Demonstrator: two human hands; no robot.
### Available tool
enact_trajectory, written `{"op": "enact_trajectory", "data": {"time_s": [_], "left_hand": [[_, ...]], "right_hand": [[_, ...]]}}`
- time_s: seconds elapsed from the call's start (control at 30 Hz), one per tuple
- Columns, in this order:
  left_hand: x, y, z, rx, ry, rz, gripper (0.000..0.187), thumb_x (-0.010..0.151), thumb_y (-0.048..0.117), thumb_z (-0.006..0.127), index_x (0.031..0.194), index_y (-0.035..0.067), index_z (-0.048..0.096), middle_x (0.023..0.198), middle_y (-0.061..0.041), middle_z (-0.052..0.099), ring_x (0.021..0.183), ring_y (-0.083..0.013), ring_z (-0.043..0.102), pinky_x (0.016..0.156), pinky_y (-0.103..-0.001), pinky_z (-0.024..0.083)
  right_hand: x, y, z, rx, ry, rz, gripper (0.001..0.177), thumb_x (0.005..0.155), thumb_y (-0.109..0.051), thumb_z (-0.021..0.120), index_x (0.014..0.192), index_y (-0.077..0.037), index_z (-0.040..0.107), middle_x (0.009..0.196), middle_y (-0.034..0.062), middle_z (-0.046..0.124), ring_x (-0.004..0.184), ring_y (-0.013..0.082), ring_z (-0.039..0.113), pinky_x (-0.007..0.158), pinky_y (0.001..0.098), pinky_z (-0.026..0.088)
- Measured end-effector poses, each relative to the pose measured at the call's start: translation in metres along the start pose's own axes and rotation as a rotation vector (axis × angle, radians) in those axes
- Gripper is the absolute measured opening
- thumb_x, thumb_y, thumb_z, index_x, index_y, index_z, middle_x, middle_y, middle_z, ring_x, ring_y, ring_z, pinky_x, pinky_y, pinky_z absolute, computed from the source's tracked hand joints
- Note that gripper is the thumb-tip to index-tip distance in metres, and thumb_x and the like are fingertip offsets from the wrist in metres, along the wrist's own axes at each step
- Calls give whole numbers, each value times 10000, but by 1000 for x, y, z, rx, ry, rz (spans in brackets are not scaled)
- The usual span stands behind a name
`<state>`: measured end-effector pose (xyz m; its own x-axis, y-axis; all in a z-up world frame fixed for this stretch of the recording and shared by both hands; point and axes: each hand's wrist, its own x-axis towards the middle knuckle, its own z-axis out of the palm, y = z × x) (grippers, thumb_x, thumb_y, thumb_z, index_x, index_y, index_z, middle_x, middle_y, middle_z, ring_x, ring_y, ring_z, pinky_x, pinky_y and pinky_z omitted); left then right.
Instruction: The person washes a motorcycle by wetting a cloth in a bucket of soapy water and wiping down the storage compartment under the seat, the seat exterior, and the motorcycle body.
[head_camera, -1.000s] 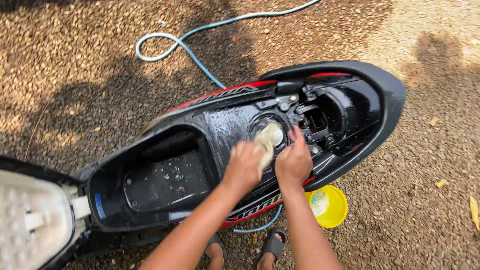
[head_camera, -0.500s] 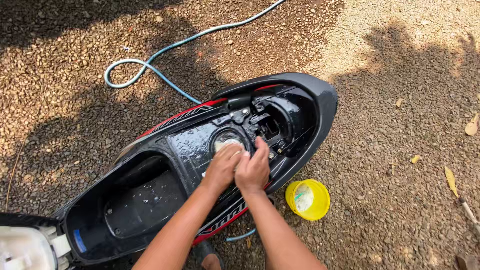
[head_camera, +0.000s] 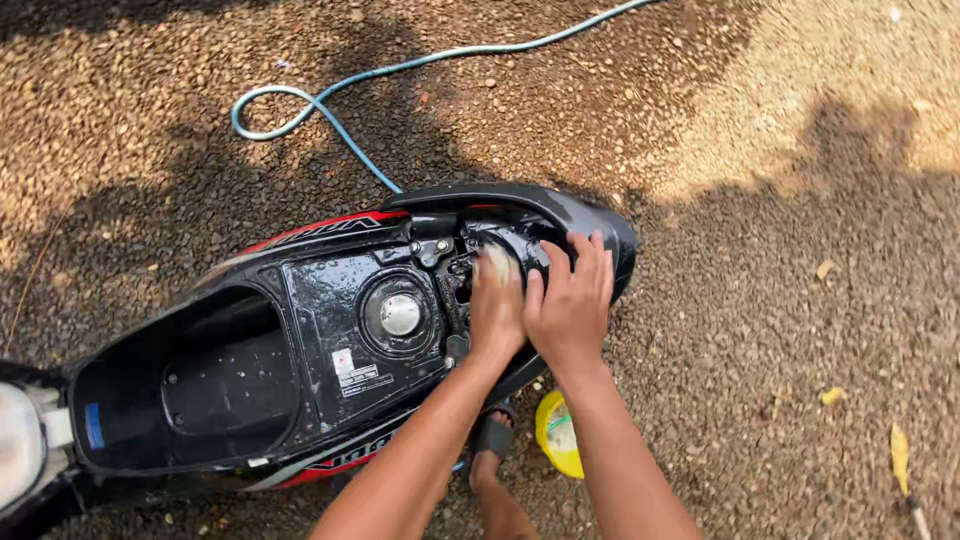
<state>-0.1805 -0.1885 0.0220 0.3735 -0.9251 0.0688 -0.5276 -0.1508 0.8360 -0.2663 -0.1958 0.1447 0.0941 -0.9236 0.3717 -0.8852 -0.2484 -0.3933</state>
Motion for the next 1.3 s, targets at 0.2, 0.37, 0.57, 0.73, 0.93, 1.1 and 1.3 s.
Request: {"op": "enact_trajectory", "data": {"time_s": [0.2, 0.37, 0.57, 0.73, 0.93, 1.1, 1.3], "left_hand": [[20, 7, -8, 22, -172, -262, 288, 936, 282, 609, 1100, 50, 559, 937, -241, 680, 908, -467, 643, 776, -536, 489], [12, 5, -45, 6, -228, -199, 203, 935, 211, 619, 1062, 70, 549, 921, -239, 666, 878, -489, 627, 751, -540, 485], [59, -19, -70, 152, -45, 145, 407, 797, 129, 653, 1198, 162, 593, 1294, -239, 589, 1067, -405, 639, 879, -426, 533], [49, -41, -60, 422, -84, 494, 646, 776, -55, 467, 1402, 95, 523, 1460, -237, 460, 1272, -442, 555, 961, -425, 499], [75, -10, -118, 294, -479, 169, 432, 778, 271, 740, 1158, 133, 589, 1097, -152, 677, 1019, -353, 649, 854, -432, 522], [97, 12, -92, -355, -512, 167, 318, 789, 122, 682, 1048, 65, 508, 1016, -150, 651, 951, -344, 643, 812, -404, 523], [74, 33, -173, -277, -633, 253, 260, 829, 112, 679, 1076, 97, 597, 975, -111, 633, 929, -334, 634, 799, -409, 517]], "right_hand": [[10, 15, 0, -40, -100, -66, 292, 885, -247, 628, 1138, -109, 666, 1362, 168, 505, 1377, 379, 386, 1156, 552, 227], [13, 14, 1, -37, -141, -56, 294, 863, -263, 626, 1109, -113, 683, 1371, 169, 499, 1387, 388, 364, 1151, 564, 214], [18, 11, -4, -101, -204, -61, 260, 864, -274, 630, 1066, -123, 694, 1388, 179, 490, 1390, 396, 341, 1139, 570, 205], [15, 3, -2, -182, -218, -48, 283, 875, -298, 623, 1074, -105, 682, 1392, 191, 480, 1386, 396, 337, 1139, 583, 203], [12, -7, 48, 346, -416, -108, 505, 930, -119, 590, 1365, 96, 453, 1425, 345, 362, 1273, 501, 410, 1058, 487, 374], [20, -1, 70, 781, -303, 313, 643, 810, -25, 622, 1404, -25, 375, 1270, 161, 573, 1177, 261, 581, 998, 353, 452], [23, -3, 21, 538, -579, 341, 389, 832, -40, 680, 1210, -34, 584, 1069, 149, 705, 999, 284, 678, 887, 330, 531]]}}
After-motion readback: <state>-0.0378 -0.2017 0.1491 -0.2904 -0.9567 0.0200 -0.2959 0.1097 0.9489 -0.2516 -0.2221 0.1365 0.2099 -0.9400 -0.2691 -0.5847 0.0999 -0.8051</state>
